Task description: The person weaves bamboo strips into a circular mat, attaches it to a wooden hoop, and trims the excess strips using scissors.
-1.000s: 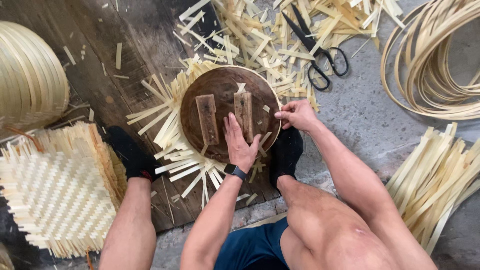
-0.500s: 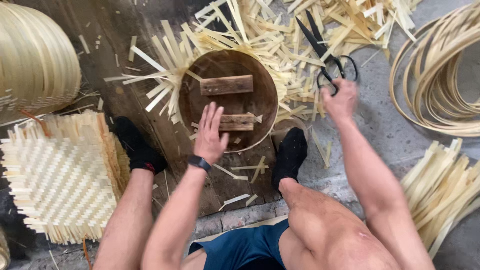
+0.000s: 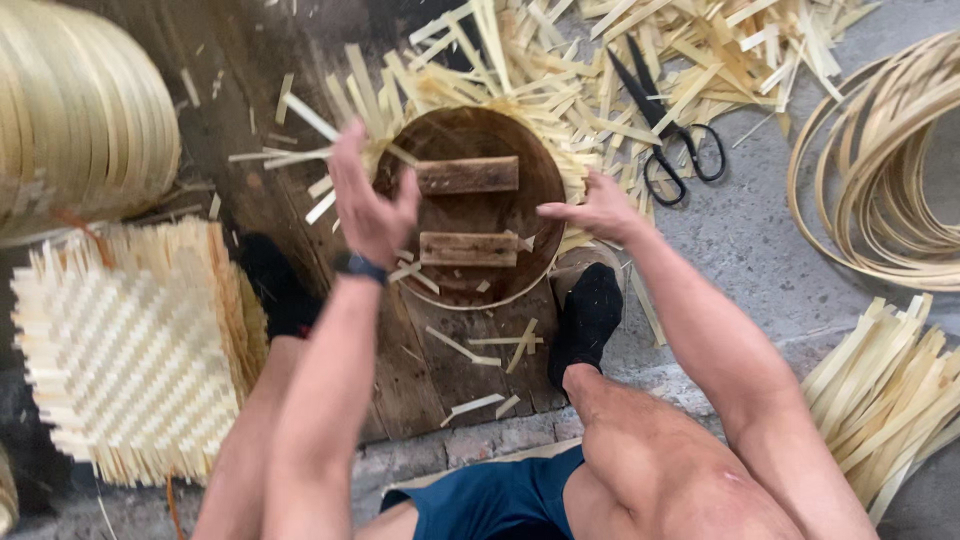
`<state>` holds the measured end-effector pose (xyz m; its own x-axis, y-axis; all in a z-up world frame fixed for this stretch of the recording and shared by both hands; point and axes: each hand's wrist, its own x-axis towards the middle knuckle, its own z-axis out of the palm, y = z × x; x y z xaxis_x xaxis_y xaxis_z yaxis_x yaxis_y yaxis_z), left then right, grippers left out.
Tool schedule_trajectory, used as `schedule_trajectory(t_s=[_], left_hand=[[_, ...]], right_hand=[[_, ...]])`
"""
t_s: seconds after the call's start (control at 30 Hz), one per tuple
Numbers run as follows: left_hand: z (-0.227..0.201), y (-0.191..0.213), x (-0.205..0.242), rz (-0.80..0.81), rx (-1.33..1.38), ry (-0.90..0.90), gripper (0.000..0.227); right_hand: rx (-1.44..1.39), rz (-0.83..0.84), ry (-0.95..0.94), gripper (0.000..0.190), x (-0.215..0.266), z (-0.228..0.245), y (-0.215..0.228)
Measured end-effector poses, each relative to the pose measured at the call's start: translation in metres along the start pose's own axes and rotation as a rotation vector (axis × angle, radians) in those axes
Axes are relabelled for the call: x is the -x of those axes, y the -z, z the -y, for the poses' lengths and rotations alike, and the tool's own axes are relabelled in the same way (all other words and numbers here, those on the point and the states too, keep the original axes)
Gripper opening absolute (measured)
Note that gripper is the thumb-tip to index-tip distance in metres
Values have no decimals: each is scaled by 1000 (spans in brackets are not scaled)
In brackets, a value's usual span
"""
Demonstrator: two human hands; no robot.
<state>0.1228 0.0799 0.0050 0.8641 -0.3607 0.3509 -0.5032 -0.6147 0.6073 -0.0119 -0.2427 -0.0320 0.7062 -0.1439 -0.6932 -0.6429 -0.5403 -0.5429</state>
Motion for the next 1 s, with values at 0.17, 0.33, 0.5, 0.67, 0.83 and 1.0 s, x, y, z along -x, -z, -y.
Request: schedule_trajectory(t_s=[0.17, 0.33, 0.5, 0.67, 0.83, 1.0], left_hand=[[30, -35, -92, 445, 73, 162, 101], [36, -82, -82, 489, -166, -63, 42], [24, -44, -8, 305, -251, -60, 113], [-53, -8, 60, 478, -445, -335, 109], [-159, -39, 92, 743, -302, -413, 106], [-230, -44, 89, 798, -344, -506, 103]], right_hand=[[-304, -101, -276, 101, -26, -14, -43], [-50, -224, -277, 65, -35, -10, -55], [622, -133, 310, 20, -28, -5, -64], [-237, -495, -7, 64, 98, -15, -87], [-515, -607, 166, 26, 235, -92, -94], [-556, -861, -152, 23, 357, -132, -84]])
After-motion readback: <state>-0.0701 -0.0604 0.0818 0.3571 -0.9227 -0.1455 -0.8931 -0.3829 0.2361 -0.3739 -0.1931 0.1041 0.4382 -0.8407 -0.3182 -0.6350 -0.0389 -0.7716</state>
